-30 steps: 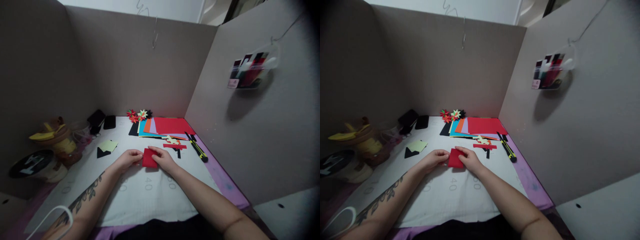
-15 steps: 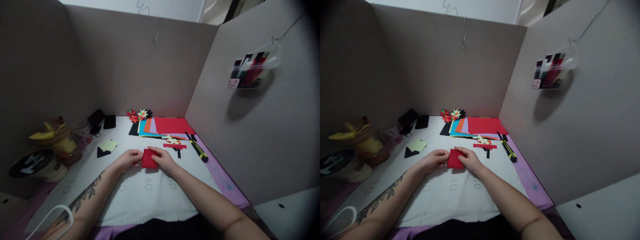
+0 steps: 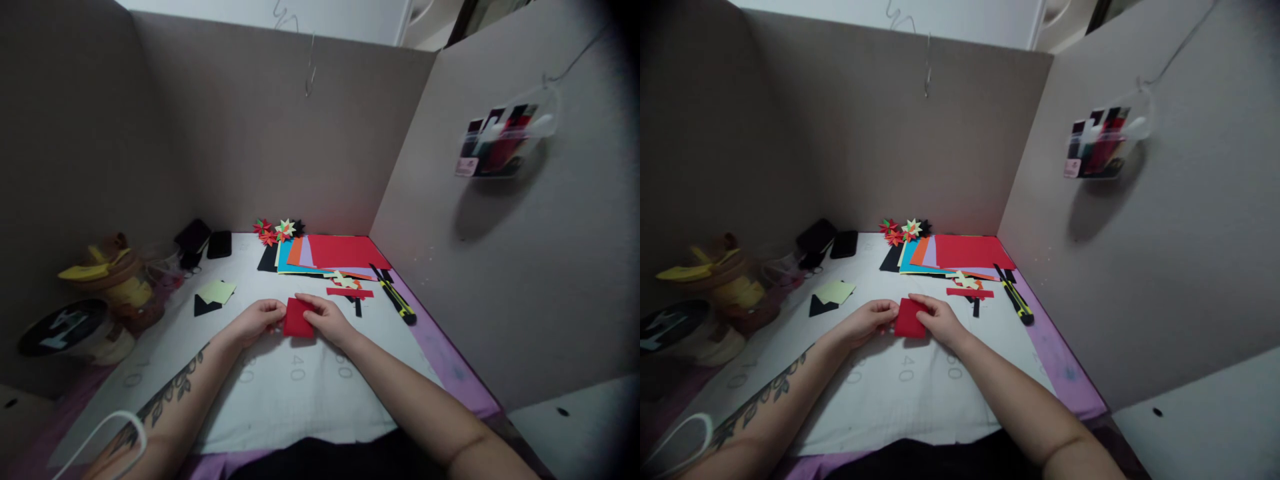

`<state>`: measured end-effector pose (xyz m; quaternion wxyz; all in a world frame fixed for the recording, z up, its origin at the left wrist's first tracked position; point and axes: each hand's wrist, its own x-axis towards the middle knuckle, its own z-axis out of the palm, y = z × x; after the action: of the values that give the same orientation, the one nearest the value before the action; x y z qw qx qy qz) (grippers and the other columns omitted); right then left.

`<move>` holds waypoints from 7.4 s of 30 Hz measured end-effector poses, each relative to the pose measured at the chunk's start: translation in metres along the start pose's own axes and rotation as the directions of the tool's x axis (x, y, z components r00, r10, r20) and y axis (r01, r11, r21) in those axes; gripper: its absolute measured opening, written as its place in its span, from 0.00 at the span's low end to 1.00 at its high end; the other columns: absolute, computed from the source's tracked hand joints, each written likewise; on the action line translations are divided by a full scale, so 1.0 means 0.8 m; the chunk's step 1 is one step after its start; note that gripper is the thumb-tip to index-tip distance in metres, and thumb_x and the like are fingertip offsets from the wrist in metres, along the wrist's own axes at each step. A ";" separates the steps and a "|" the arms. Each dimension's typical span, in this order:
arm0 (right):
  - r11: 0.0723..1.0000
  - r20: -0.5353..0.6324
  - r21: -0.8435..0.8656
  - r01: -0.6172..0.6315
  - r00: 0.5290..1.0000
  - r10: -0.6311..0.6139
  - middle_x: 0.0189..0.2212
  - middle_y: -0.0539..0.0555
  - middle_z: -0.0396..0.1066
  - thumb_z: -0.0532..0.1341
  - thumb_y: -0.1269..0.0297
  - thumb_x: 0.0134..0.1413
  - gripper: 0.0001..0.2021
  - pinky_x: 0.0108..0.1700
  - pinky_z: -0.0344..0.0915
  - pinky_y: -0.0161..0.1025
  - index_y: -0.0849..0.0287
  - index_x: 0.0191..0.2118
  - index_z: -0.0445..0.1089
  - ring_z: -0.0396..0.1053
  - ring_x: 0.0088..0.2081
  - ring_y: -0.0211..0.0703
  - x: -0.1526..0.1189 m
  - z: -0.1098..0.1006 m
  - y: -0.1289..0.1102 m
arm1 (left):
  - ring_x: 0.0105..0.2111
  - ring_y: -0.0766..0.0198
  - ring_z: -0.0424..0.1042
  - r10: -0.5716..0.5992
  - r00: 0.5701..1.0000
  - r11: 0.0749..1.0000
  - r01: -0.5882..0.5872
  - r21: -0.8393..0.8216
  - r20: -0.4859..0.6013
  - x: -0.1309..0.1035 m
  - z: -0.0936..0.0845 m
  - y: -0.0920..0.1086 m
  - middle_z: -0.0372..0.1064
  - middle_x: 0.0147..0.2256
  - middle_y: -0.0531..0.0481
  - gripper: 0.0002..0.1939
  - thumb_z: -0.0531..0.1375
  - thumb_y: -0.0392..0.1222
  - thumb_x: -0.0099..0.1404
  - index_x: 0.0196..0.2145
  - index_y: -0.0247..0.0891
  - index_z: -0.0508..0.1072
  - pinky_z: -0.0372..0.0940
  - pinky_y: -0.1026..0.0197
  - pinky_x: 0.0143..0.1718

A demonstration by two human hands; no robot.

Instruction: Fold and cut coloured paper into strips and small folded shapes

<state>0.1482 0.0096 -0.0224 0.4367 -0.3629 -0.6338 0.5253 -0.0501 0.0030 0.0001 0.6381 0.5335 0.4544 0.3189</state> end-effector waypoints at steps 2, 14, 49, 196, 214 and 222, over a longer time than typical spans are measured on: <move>1.000 -0.004 -0.009 0.007 1.000 -0.007 0.52 0.54 0.69 0.58 0.69 0.46 0.22 0.56 0.60 0.48 0.53 0.51 0.70 0.66 0.53 0.47 0.000 0.000 -0.001 | 0.19 0.72 0.55 0.001 1.000 1.000 -0.001 0.005 -0.010 0.000 0.001 0.000 0.61 0.20 0.55 0.14 0.63 0.49 0.50 0.24 0.35 0.65 0.47 0.67 0.20; 0.999 0.033 -0.033 0.008 0.999 -0.007 0.52 0.54 0.69 0.58 0.69 0.47 0.23 0.56 0.60 0.49 0.53 0.52 0.69 0.65 0.53 0.47 -0.001 -0.001 -0.004 | 0.18 0.73 0.56 -0.015 0.999 0.999 0.014 -0.033 -0.037 -0.001 0.003 0.003 0.63 0.20 0.55 0.14 0.64 0.47 0.49 0.23 0.35 0.67 0.48 0.67 0.21; 0.988 -0.204 0.128 0.084 0.977 -0.057 0.25 0.45 0.62 0.63 0.65 0.45 0.09 0.31 0.58 0.33 0.55 0.31 0.60 0.61 0.27 0.35 0.005 0.000 0.013 | 0.16 0.72 0.52 0.135 0.928 0.990 -0.114 0.081 -0.348 0.011 0.007 -0.006 0.60 0.17 0.57 0.16 0.62 0.52 0.50 0.24 0.34 0.70 0.47 0.67 0.19; 0.958 -0.282 0.284 -0.035 0.952 0.118 0.18 0.40 0.60 0.63 0.63 0.42 0.14 0.23 0.52 0.30 0.55 0.35 0.59 0.54 0.18 0.31 0.007 0.005 0.007 | 0.16 0.72 0.57 0.091 0.949 0.994 -0.067 0.090 -0.301 0.005 0.017 -0.003 0.63 0.17 0.56 0.10 0.62 0.45 0.49 0.23 0.34 0.71 0.52 0.68 0.18; 0.988 -0.284 0.154 0.014 0.958 0.031 0.19 0.42 0.59 0.62 0.66 0.41 0.10 0.26 0.54 0.31 0.56 0.30 0.60 0.57 0.21 0.33 0.007 0.002 0.005 | 0.16 0.73 0.53 0.034 0.972 0.999 -0.030 0.019 -0.233 0.007 0.015 -0.007 0.60 0.16 0.58 0.12 0.63 0.47 0.48 0.23 0.34 0.69 0.49 0.68 0.19; 0.996 -0.231 0.083 0.024 0.973 -0.004 0.22 0.45 0.61 0.62 0.64 0.43 0.07 0.27 0.56 0.33 0.56 0.32 0.66 0.59 0.24 0.36 0.006 0.003 0.007 | 0.16 0.72 0.55 0.133 0.963 0.985 -0.103 0.136 -0.236 0.005 0.017 -0.003 0.59 0.16 0.57 0.13 0.60 0.48 0.50 0.22 0.35 0.67 0.49 0.68 0.19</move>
<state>0.1446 0.0143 -0.0271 0.5260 -0.3980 -0.5585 0.5029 -0.0366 0.0004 -0.0030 0.5233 0.5545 0.5153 0.3913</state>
